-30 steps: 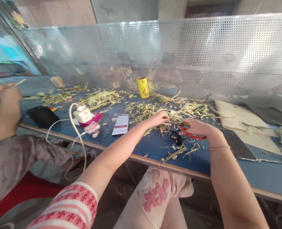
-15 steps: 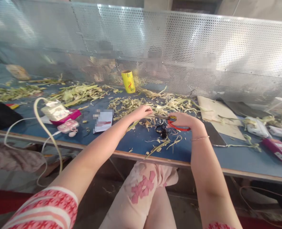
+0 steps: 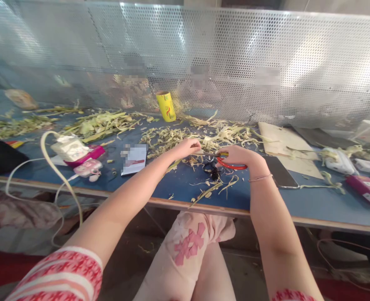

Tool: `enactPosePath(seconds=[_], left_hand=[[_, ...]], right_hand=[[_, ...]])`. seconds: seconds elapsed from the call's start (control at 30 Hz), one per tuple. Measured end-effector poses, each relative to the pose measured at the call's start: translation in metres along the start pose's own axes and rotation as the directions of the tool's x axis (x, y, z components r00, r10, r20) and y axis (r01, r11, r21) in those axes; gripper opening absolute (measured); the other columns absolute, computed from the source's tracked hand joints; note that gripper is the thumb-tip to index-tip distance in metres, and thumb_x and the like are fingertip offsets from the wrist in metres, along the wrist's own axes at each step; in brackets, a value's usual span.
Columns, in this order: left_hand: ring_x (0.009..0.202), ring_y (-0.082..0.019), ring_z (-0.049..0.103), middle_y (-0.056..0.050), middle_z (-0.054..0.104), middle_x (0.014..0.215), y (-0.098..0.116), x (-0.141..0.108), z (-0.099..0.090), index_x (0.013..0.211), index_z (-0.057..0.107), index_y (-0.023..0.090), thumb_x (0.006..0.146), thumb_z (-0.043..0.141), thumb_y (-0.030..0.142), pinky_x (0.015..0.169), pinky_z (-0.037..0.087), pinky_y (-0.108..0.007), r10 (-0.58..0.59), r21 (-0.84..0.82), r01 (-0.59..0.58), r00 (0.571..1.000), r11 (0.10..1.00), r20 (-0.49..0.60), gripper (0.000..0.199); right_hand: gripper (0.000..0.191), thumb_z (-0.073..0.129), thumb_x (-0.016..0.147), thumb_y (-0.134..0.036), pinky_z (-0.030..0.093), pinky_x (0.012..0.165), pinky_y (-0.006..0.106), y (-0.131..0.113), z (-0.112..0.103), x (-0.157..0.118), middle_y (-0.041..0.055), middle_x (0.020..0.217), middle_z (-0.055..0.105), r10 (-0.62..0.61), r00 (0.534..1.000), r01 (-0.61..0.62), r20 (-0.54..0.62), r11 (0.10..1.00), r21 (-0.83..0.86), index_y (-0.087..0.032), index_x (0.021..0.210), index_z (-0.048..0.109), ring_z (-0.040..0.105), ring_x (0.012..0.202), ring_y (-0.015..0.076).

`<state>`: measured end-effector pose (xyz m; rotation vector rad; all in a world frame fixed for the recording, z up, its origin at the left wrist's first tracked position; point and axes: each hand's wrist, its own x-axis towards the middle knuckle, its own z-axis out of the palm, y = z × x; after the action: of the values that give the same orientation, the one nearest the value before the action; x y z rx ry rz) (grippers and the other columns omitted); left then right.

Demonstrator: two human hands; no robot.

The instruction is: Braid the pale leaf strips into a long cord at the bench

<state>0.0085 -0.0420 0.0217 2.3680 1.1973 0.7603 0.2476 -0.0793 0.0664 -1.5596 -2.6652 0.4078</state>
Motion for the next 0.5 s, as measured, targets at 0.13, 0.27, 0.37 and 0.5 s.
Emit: enactPosePath(seconds=[0.13,0.27,0.37,0.5], left_hand=[[0.069,-0.012,0.053,-0.002,0.062,0.075,0.003,0.0001,0.0,0.082,0.063,0.014,0.081,0.054,0.022,0.069,0.039,-0.025,0.003,-0.004,-0.003,1.0,1.0,-0.002,0.012],[0.07,-0.012,0.054,-0.003,0.063,0.076,0.0043,-0.0004,0.0007,0.081,0.063,0.014,0.08,0.055,0.024,0.069,0.041,-0.026,0.008,-0.025,-0.008,1.0,1.0,0.02,0.012],[0.07,-0.012,0.055,-0.003,0.063,0.077,0.0036,-0.0002,0.0019,0.082,0.063,0.014,0.081,0.055,0.022,0.069,0.041,-0.026,0.007,-0.05,-0.006,1.0,0.999,0.009,0.011],[0.071,-0.013,0.055,-0.003,0.064,0.078,0.0016,0.0009,0.0033,0.083,0.063,0.014,0.081,0.055,0.024,0.069,0.041,-0.027,0.012,-0.039,-0.012,1.0,0.999,-0.005,0.012]], right_hand=[[0.058,0.062,0.065,-0.066,0.048,0.081,0.033,0.0013,0.0015,0.0023,0.0025,0.114,0.067,-0.022,1.0,0.022,0.019,1.0,0.003,-0.03,0.111,0.065,0.062,0.1,0.0252],[0.057,0.063,0.066,-0.063,0.048,0.081,0.033,0.0041,0.0025,0.003,0.0027,0.114,0.067,-0.021,1.0,0.021,-0.002,1.0,0.014,-0.03,0.112,0.065,0.063,0.098,0.0246],[0.056,0.064,0.066,-0.062,0.048,0.079,0.033,0.0058,0.0036,0.0038,0.0025,0.111,0.068,-0.021,1.0,0.021,-0.003,1.0,0.006,-0.03,0.112,0.065,0.063,0.097,0.0247],[0.053,0.064,0.066,-0.06,0.049,0.075,0.031,0.0054,0.0041,0.0044,0.0015,0.108,0.069,-0.017,1.0,0.017,0.0,1.0,0.007,-0.031,0.111,0.066,0.064,0.094,0.0234]])
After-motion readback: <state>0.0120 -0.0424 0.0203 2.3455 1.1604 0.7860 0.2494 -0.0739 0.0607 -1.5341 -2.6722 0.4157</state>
